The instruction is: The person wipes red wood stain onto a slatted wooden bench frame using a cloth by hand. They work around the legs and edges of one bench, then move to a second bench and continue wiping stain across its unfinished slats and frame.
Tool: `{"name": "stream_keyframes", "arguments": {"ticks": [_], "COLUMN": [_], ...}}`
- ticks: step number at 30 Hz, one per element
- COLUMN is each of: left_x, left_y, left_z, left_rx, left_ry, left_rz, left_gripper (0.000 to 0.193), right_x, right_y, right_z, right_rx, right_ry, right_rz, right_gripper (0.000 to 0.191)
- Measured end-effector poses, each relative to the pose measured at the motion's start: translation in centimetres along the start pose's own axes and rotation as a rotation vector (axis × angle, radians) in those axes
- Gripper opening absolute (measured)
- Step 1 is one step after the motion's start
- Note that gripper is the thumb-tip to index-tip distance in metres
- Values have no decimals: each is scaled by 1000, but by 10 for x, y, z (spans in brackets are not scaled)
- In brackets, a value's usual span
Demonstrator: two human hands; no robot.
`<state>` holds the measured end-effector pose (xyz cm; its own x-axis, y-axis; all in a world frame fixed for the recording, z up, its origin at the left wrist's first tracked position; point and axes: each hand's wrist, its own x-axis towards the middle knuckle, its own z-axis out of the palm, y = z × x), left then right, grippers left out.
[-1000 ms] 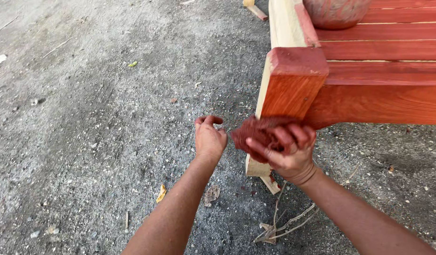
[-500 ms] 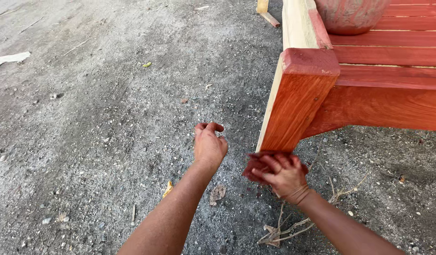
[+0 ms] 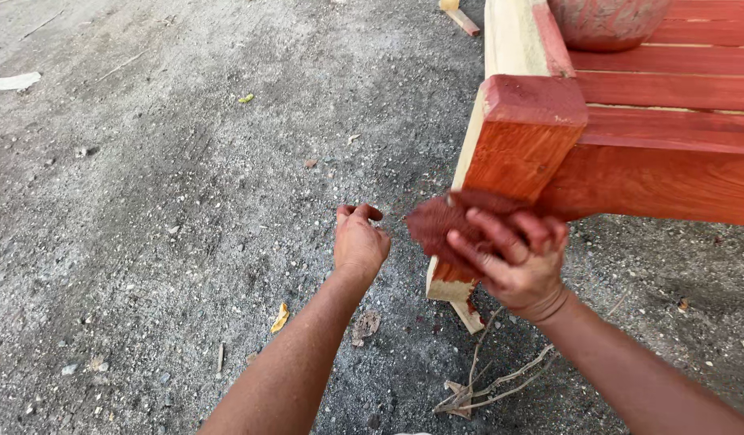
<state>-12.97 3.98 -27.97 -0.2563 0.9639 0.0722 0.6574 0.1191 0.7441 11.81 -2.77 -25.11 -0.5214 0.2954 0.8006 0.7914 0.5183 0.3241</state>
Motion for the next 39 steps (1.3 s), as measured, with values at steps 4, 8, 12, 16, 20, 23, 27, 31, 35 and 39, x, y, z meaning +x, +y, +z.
{"name": "stream_keyframes", "arguments": {"ticks": [4,8,12,16,20,23,27,31,35,39], "left_x": [1,3,3,1,-9,-24,-41,-43,-42,-43], "left_y": [-19,-38,-50,-54,-42,-25,16,45,46,31], "left_z": [-3,-11,-16,-7,13,26,30,20,16,21], "left_rx": [12,35,46,133,123,-42,-468,-902,-739,-558], "left_ry": [-7,23,-12,-73,-481,-678,-783,-959,-721,-734], "left_rz": [-36,-8,-60,23,-24,105,-75,-147,-237,-305], "left_gripper": [26,23,22,25,25,64,79,76,73,66], "right_x": [-55,-102,-122,-118,-105,-80,-39,-12,-19,-56], "right_y": [-25,-45,-60,-67,-60,-48,-26,-19,-42,-68], "right_z": [36,63,78,79,65,46,15,-5,-10,0], "right_rx": [81,101,123,63,91,133,228,560,767,939], "right_ry": [-69,-233,-412,-616,-667,-403,-120,-56,-78,-40], "right_rz": [-52,-40,-26,-20,101,147,235,393,476,682], "right_gripper": [43,47,55,62,62,53,43,53,69,67]}}
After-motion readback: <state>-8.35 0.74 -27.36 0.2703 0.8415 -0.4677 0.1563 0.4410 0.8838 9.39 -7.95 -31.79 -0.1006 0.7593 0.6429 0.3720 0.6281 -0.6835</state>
